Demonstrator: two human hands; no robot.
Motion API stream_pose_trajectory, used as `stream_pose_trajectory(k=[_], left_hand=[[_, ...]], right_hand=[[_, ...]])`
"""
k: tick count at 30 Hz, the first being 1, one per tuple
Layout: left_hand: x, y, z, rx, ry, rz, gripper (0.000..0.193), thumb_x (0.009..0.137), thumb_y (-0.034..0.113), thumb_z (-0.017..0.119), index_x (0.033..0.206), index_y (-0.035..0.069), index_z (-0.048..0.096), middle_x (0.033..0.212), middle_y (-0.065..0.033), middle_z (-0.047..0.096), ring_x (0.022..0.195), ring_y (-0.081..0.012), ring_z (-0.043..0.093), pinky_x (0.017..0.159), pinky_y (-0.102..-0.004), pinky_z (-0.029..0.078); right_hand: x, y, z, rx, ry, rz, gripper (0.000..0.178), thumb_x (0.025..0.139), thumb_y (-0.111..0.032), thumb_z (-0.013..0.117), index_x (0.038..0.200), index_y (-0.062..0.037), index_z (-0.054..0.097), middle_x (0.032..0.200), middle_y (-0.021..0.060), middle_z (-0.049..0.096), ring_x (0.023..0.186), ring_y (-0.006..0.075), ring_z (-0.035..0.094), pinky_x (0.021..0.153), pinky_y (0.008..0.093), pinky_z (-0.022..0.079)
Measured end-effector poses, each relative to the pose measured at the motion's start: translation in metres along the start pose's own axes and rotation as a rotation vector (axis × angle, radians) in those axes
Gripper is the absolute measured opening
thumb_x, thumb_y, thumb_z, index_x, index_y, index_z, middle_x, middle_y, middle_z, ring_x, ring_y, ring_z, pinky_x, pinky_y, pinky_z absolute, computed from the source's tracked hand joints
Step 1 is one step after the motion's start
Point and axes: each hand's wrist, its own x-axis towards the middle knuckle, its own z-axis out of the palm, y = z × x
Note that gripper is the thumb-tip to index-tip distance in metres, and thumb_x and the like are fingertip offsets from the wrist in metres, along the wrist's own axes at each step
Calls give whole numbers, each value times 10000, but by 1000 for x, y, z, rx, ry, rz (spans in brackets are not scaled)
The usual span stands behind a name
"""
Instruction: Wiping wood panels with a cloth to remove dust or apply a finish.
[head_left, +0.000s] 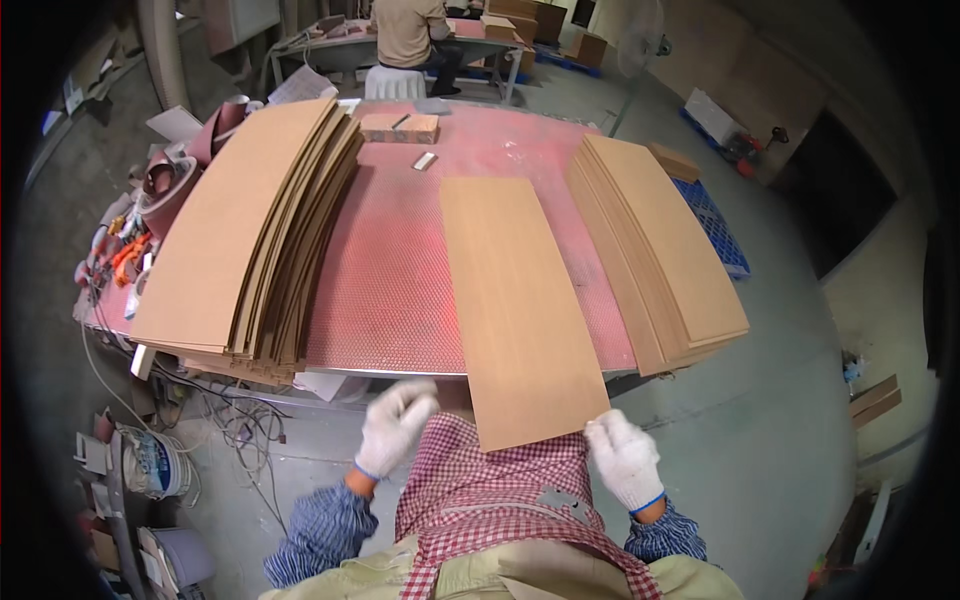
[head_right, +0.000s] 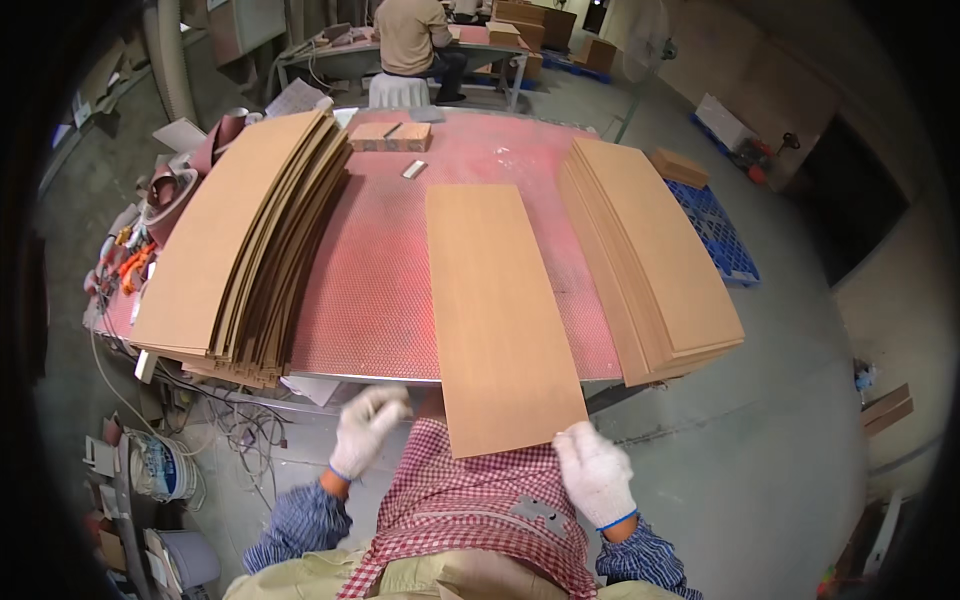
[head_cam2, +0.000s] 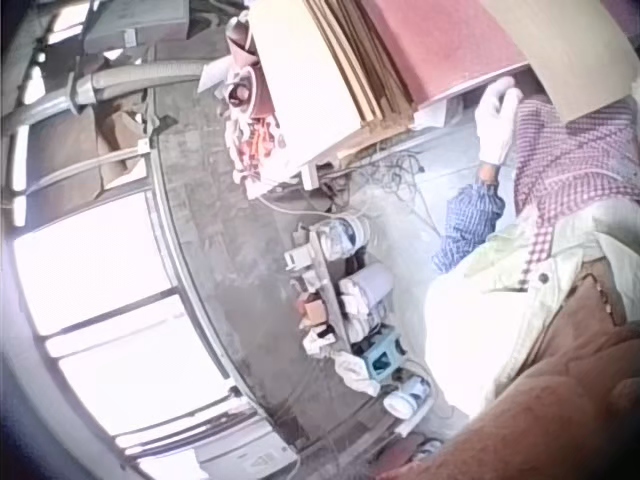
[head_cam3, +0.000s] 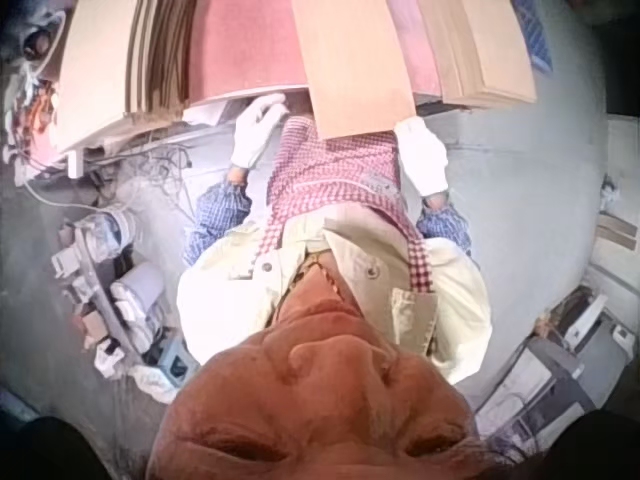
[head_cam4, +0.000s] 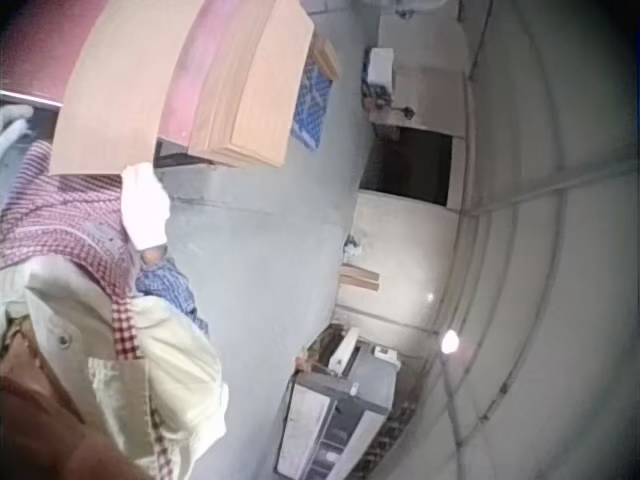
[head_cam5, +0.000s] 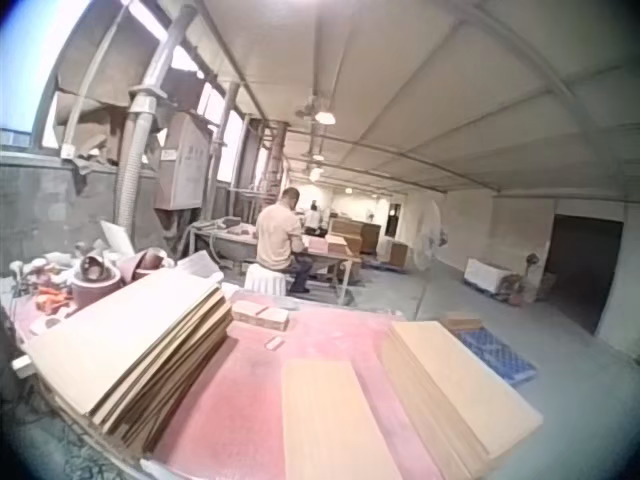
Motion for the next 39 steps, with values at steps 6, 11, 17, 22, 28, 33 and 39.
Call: stream_pose_trajectory(k=[6,11,17,22,28,33,39], left_hand=[[-48,7,45,1,-3,-124,244,963,120,677,1142,-45,688,987,-67,729,891,-106,658,825,-255,547],[-37,25,67,140,91,-152,231,948,176,700,1048,-33,699,915,-53,722,817,-92,644,760,-253,538],[-34,34,68,203,131,-213,237,919,217,702,971,-14,709,820,-61,726,723,-104,687,698,-264,559],[-32,37,72,258,153,-214,214,912,173,706,953,-37,705,822,-76,723,731,-122,689,697,-265,574],[-31,16,59,178,152,-243,245,930,220,696,981,-19,717,852,-58,733,779,-112,680,745,-259,550],[-32,20,58,-202,175,-299,261,957,266,696,992,11,654,791,-30,642,625,-151,621,577,-306,564],[-37,29,53,-167,210,-232,210,946,220,695,980,17,651,821,-19,642,676,-99,598,557,-259,516]], right_hand=[[17,40,10,-51,223,-281,199,931,-229,609,858,-44,595,792,184,628,763,403,626,691,520,486],[12,54,22,54,240,-347,218,915,-220,633,985,-14,622,845,151,670,820,358,647,796,483,500],[12,72,26,174,228,-325,256,901,-207,663,1049,0,630,957,168,680,931,365,647,880,478,491],[18,78,34,73,448,-498,262,870,-192,665,1040,5,637,899,166,664,875,369,641,840,480,491],[18,67,30,110,319,-524,187,858,-191,667,875,-18,597,802,157,622,822,366,624,850,494,489],[12,61,34,91,343,-634,191,850,-185,682,881,-11,611,798,144,628,823,355,630,872,493,494],[7,64,28,303,235,-576,196,889,-155,677,968,22,651,843,151,671,835,325,669,815,415,539]])
